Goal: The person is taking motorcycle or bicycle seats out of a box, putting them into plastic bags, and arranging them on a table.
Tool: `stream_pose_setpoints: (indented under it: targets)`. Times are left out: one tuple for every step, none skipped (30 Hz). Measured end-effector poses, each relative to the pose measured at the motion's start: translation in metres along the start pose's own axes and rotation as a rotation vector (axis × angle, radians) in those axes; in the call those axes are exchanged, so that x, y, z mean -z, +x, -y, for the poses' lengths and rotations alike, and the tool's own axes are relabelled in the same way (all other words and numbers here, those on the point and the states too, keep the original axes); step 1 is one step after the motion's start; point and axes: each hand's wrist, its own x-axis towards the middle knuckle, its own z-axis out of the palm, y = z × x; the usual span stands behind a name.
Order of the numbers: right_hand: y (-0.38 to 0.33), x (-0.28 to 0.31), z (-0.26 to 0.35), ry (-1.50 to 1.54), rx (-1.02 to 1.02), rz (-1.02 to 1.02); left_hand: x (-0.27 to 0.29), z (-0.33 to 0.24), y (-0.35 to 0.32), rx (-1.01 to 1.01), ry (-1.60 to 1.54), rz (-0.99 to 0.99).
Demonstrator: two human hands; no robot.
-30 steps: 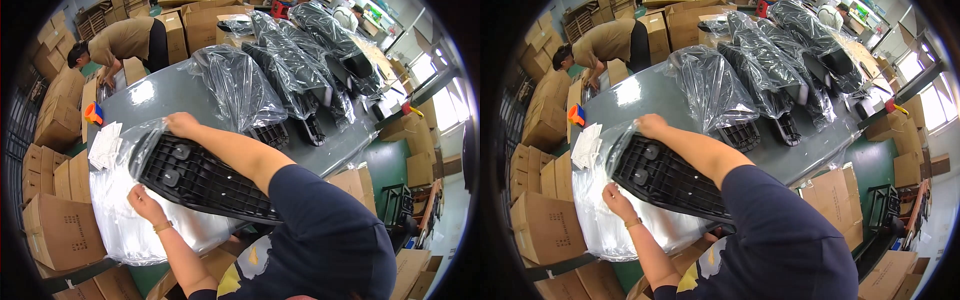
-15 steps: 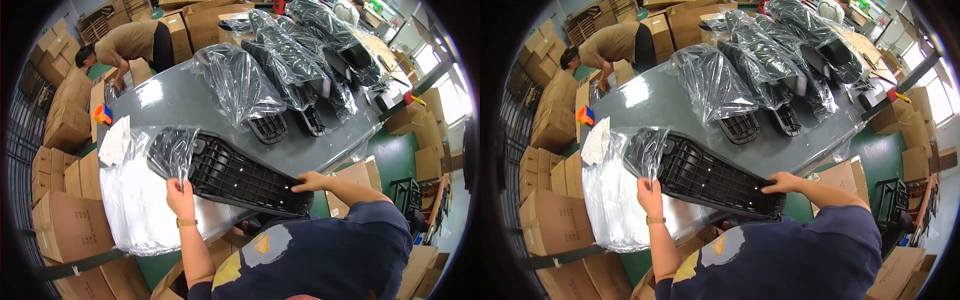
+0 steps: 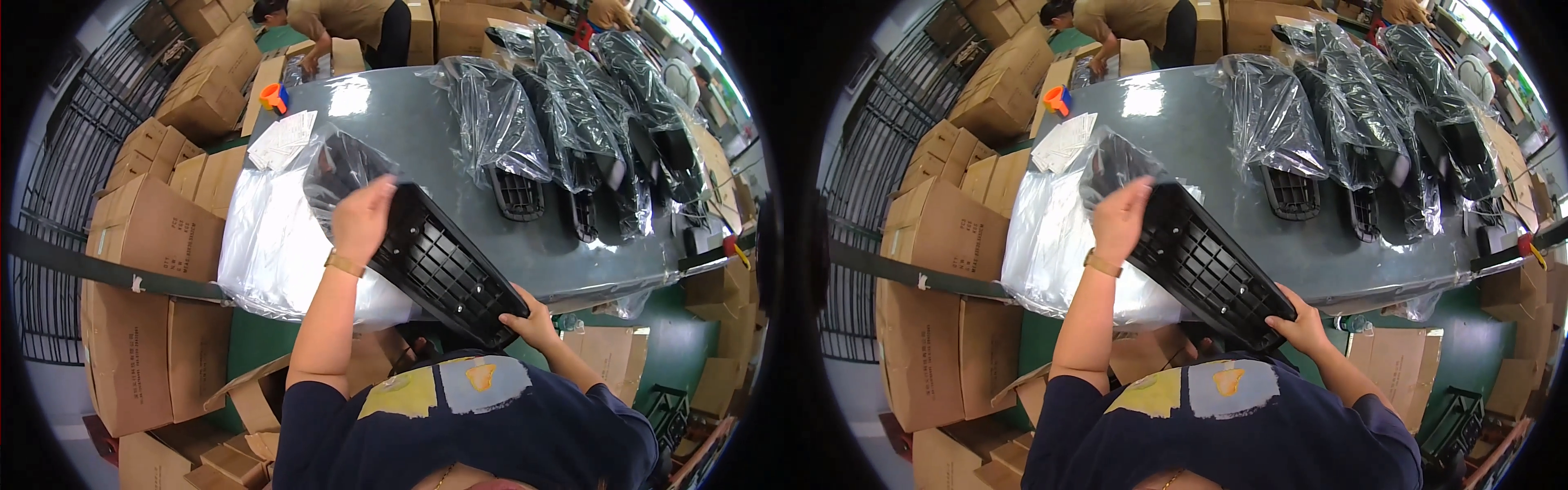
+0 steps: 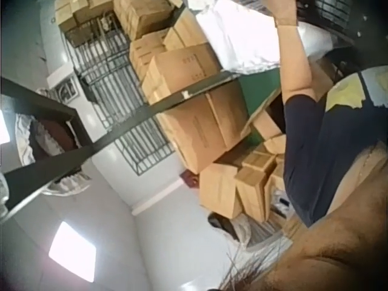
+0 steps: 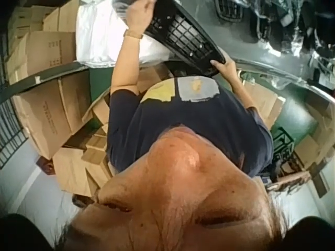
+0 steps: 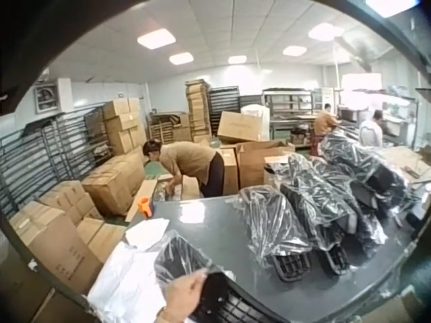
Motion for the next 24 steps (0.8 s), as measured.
stream_pose_setpoints:
  targets:
    - [0.001, -0.002, -0.006, -0.003, 0.004, 0.002, -0.005, -0.019, -0.006, -0.087, 0.045, 0.092]
    - [0.003, -0.006, -0.009, 0.102, -0.026, 0.014, -0.01, -0.039, -0.014, -0.12, 0.094, 0.166]
    - [0.004, -0.011, -0.01, 0.209, -0.051, 0.035, -0.013, -0.049, -0.027, -0.15, 0.092, 0.186]
    - [0.007, -0.016, -0.009, 0.204, -0.043, 0.043, -0.02, -0.05, -0.044, -0.165, 0.039, 0.17]
    - [0.006, -0.022, -0.007, 0.223, -0.015, 0.019, -0.02, -0.061, -0.055, -0.156, 0.011, 0.236]
    - [0.006, -0.024, -0.007, 0.242, 0.011, -0.004, -0.021, -0.066, -0.067, -0.161, 0.017, 0.242]
    - [0.007, -0.026, -0.01, 0.348, -0.021, 0.032, -0.019, -0.072, -0.076, -0.188, 0.0, 0.256]
    - [0.005, -0.028, -0.007, 0.354, -0.024, 0.033, -0.015, -0.079, -0.086, -0.209, -0.013, 0.274]
    - [0.005, -0.029, 0.002, 0.432, -0.047, 0.052, -0.013, -0.086, -0.094, -0.242, -0.036, 0.288]
    - [0.005, -0.028, 0.011, 0.509, -0.066, 0.061, -0.011, -0.097, -0.101, -0.281, -0.066, 0.303]
    - [0.008, -0.027, 0.016, 0.551, -0.083, 0.097, -0.01, -0.109, -0.107, -0.287, -0.071, 0.343]
    - [0.012, -0.028, 0.02, 0.558, -0.081, 0.087, -0.008, -0.118, -0.113, -0.279, -0.017, 0.436]
    - [0.015, -0.029, 0.024, 0.508, -0.035, 0.106, -0.005, -0.124, -0.117, -0.234, -0.077, 0.478]
    - [0.02, -0.029, 0.028, 0.454, 0.01, 0.125, -0.003, -0.129, -0.118, -0.186, -0.137, 0.518]
    - [0.023, -0.029, 0.036, 0.488, -0.013, 0.218, 0.004, -0.133, -0.115, -0.2, -0.139, 0.526]
    - [0.025, -0.026, 0.052, 0.497, -0.009, 0.191, 0.014, -0.133, -0.107, -0.201, -0.272, 0.52]
    - [0.026, -0.02, 0.072, 0.536, -0.042, 0.245, 0.026, -0.13, -0.1, -0.197, -0.406, 0.52]
    - [0.027, -0.013, 0.086, 0.578, -0.074, 0.289, 0.041, -0.121, -0.091, -0.201, -0.31, 0.5]
    - [0.034, -0.006, 0.094, 0.551, -0.063, 0.28, 0.052, -0.11, -0.089, -0.153, -0.306, 0.287]
    - [0.037, 0.001, 0.105, 0.555, -0.066, 0.245, 0.062, -0.085, -0.084, -0.208, -0.044, 0.159]
    - [0.041, 0.008, 0.113, 0.538, -0.079, 0.254, 0.069, -0.068, -0.071, -0.265, 0.322, 0.116]
    - [0.045, 0.01, 0.123, 0.522, -0.09, 0.279, 0.071, -0.047, -0.066, -0.198, 0.529, 0.122]
    - [0.044, 0.008, 0.14, 0.501, -0.087, 0.301, 0.074, -0.035, -0.064, -0.19, 0.523, 0.113]
    - [0.043, 0.008, 0.152, 0.461, -0.074, 0.344, 0.07, -0.025, -0.06, -0.186, 0.509, 0.104]
